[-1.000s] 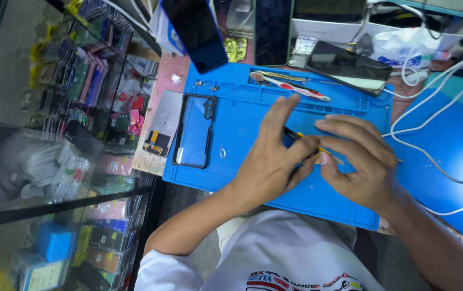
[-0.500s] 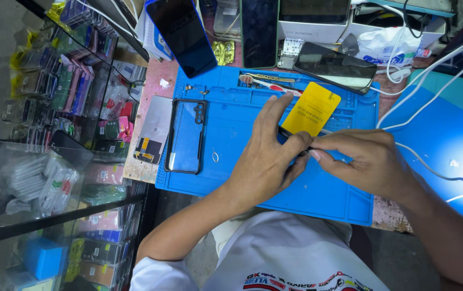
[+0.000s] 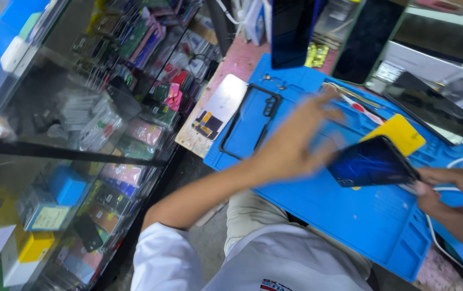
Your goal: The person removes the back cover of a mobile phone using a pry tool, wipes the internal components with a cloth, and unscrews several small screws from the chassis with a screwdriver.
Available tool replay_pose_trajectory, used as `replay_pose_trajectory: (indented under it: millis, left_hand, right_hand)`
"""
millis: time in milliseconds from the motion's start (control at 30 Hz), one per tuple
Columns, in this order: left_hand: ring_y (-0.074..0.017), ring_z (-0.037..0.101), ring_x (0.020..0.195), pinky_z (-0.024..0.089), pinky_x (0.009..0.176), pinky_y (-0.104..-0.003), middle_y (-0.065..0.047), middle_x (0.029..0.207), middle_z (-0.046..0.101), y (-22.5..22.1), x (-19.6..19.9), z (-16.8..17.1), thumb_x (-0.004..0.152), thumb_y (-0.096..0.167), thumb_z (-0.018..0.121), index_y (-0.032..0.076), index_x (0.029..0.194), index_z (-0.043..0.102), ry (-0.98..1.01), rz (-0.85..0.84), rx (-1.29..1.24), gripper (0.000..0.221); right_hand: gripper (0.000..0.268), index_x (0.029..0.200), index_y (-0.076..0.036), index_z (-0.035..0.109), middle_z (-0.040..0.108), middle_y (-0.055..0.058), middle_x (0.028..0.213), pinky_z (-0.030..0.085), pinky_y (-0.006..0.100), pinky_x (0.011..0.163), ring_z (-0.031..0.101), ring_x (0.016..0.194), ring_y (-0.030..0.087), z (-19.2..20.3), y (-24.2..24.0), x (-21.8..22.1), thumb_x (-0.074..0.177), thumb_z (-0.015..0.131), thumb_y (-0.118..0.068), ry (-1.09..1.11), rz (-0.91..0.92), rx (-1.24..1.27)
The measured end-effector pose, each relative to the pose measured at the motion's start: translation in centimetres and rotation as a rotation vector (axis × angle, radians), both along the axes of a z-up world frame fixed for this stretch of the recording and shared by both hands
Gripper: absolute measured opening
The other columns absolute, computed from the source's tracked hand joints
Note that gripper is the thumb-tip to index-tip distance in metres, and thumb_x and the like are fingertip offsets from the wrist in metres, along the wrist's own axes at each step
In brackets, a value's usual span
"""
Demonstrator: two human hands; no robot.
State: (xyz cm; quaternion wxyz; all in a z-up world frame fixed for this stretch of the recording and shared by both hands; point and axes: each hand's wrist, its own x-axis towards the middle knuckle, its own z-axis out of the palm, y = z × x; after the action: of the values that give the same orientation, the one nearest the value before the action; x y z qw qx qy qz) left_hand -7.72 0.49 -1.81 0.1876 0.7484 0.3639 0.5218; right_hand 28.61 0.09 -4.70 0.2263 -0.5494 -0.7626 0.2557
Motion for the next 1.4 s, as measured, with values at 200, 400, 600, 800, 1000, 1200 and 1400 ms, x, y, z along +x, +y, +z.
replay_pose_trajectory:
  millis: [200, 400, 600, 800, 1000, 1200, 1400]
  left_hand:
    - [-0.0231, 0.071, 0.087, 0.057, 0.078, -0.034, -0.009, 0.102, 0.066, 13.7, -13.6, -5.6, 0.097, 0.006, 0.065, 0.009, 0.114, 0.064, -0.067, 0.634, 0.059, 0.017]
    - [-0.0242, 0.073, 0.081, 0.059, 0.076, -0.038, -0.007, 0.096, 0.070, 20.1, -15.5, -7.9, 0.093, 0.017, 0.070, 0.013, 0.116, 0.068, -0.054, 0.657, -0.051, 0.024]
    - [-0.0259, 0.074, 0.082, 0.060, 0.075, -0.038, -0.009, 0.107, 0.064, 19.6, -15.9, -8.7, 0.089, 0.009, 0.070, 0.018, 0.125, 0.059, -0.076, 0.570, -0.009, 0.038]
    - [-0.0280, 0.073, 0.087, 0.060, 0.078, -0.041, -0.008, 0.107, 0.062, 17.6, -14.9, -7.5, 0.094, 0.006, 0.069, 0.020, 0.127, 0.057, 0.063, 0.544, 0.079, 0.037]
    - [-0.0356, 0.067, 0.091, 0.055, 0.077, -0.047, -0.011, 0.105, 0.060, 18.6, -14.4, -7.3, 0.098, 0.011, 0.067, 0.012, 0.131, 0.059, 0.298, 0.742, 0.229, 0.034]
    - [-0.0383, 0.067, 0.095, 0.055, 0.079, -0.047, -0.013, 0.108, 0.060, 18.7, -14.1, -8.6, 0.098, 0.011, 0.061, 0.007, 0.124, 0.062, 0.362, 0.823, 0.161, 0.026]
    - [-0.0369, 0.074, 0.091, 0.057, 0.082, -0.046, -0.012, 0.096, 0.077, 19.6, -14.4, -8.1, 0.098, 0.018, 0.066, 0.010, 0.103, 0.070, 0.058, 0.878, -0.082, 0.011]
  right_hand:
    - [0.046, 0.133, 0.005, 0.064, 0.074, 0.025, 0.098, 0.059, 0.040, 0.066, 0.072, 0.078, 0.030, -15.1, 2.6, 10.8, 0.109, 0.049, -0.032, -0.006, -0.244, -0.324]
    - [0.066, 0.139, 0.012, 0.056, 0.071, 0.034, 0.101, 0.059, 0.048, 0.072, 0.073, 0.082, 0.040, -18.5, 5.3, 11.6, 0.119, 0.029, -0.045, -0.098, -0.493, -0.586]
    - [0.072, 0.146, 0.008, 0.053, 0.069, 0.033, 0.109, 0.057, 0.051, 0.082, 0.071, 0.084, 0.038, -19.2, 4.0, 13.8, 0.112, 0.030, -0.051, 0.045, -0.388, -0.516]
    - [0.053, 0.135, 0.001, 0.064, 0.076, 0.023, 0.103, 0.058, 0.042, 0.087, 0.075, 0.088, 0.028, -13.6, 5.0, 13.2, 0.105, 0.050, -0.040, -0.069, -0.097, -0.418]
    - [0.035, 0.128, -0.004, 0.074, 0.080, 0.016, 0.100, 0.061, 0.036, 0.081, 0.079, 0.085, 0.023, -4.0, 1.3, 3.8, 0.101, 0.067, -0.025, -0.176, -0.096, -0.227]
    - [0.030, 0.122, -0.003, 0.074, 0.077, 0.012, 0.096, 0.060, 0.026, 0.060, 0.076, 0.074, 0.015, 2.5, -0.5, -2.3, 0.093, 0.071, -0.013, 0.064, -0.050, -0.123]
    - [0.029, 0.112, -0.005, 0.078, 0.076, 0.010, 0.083, 0.055, 0.026, 0.056, 0.070, 0.062, 0.013, 6.9, -0.6, -5.9, 0.085, 0.078, -0.013, -0.099, 0.026, 0.105]
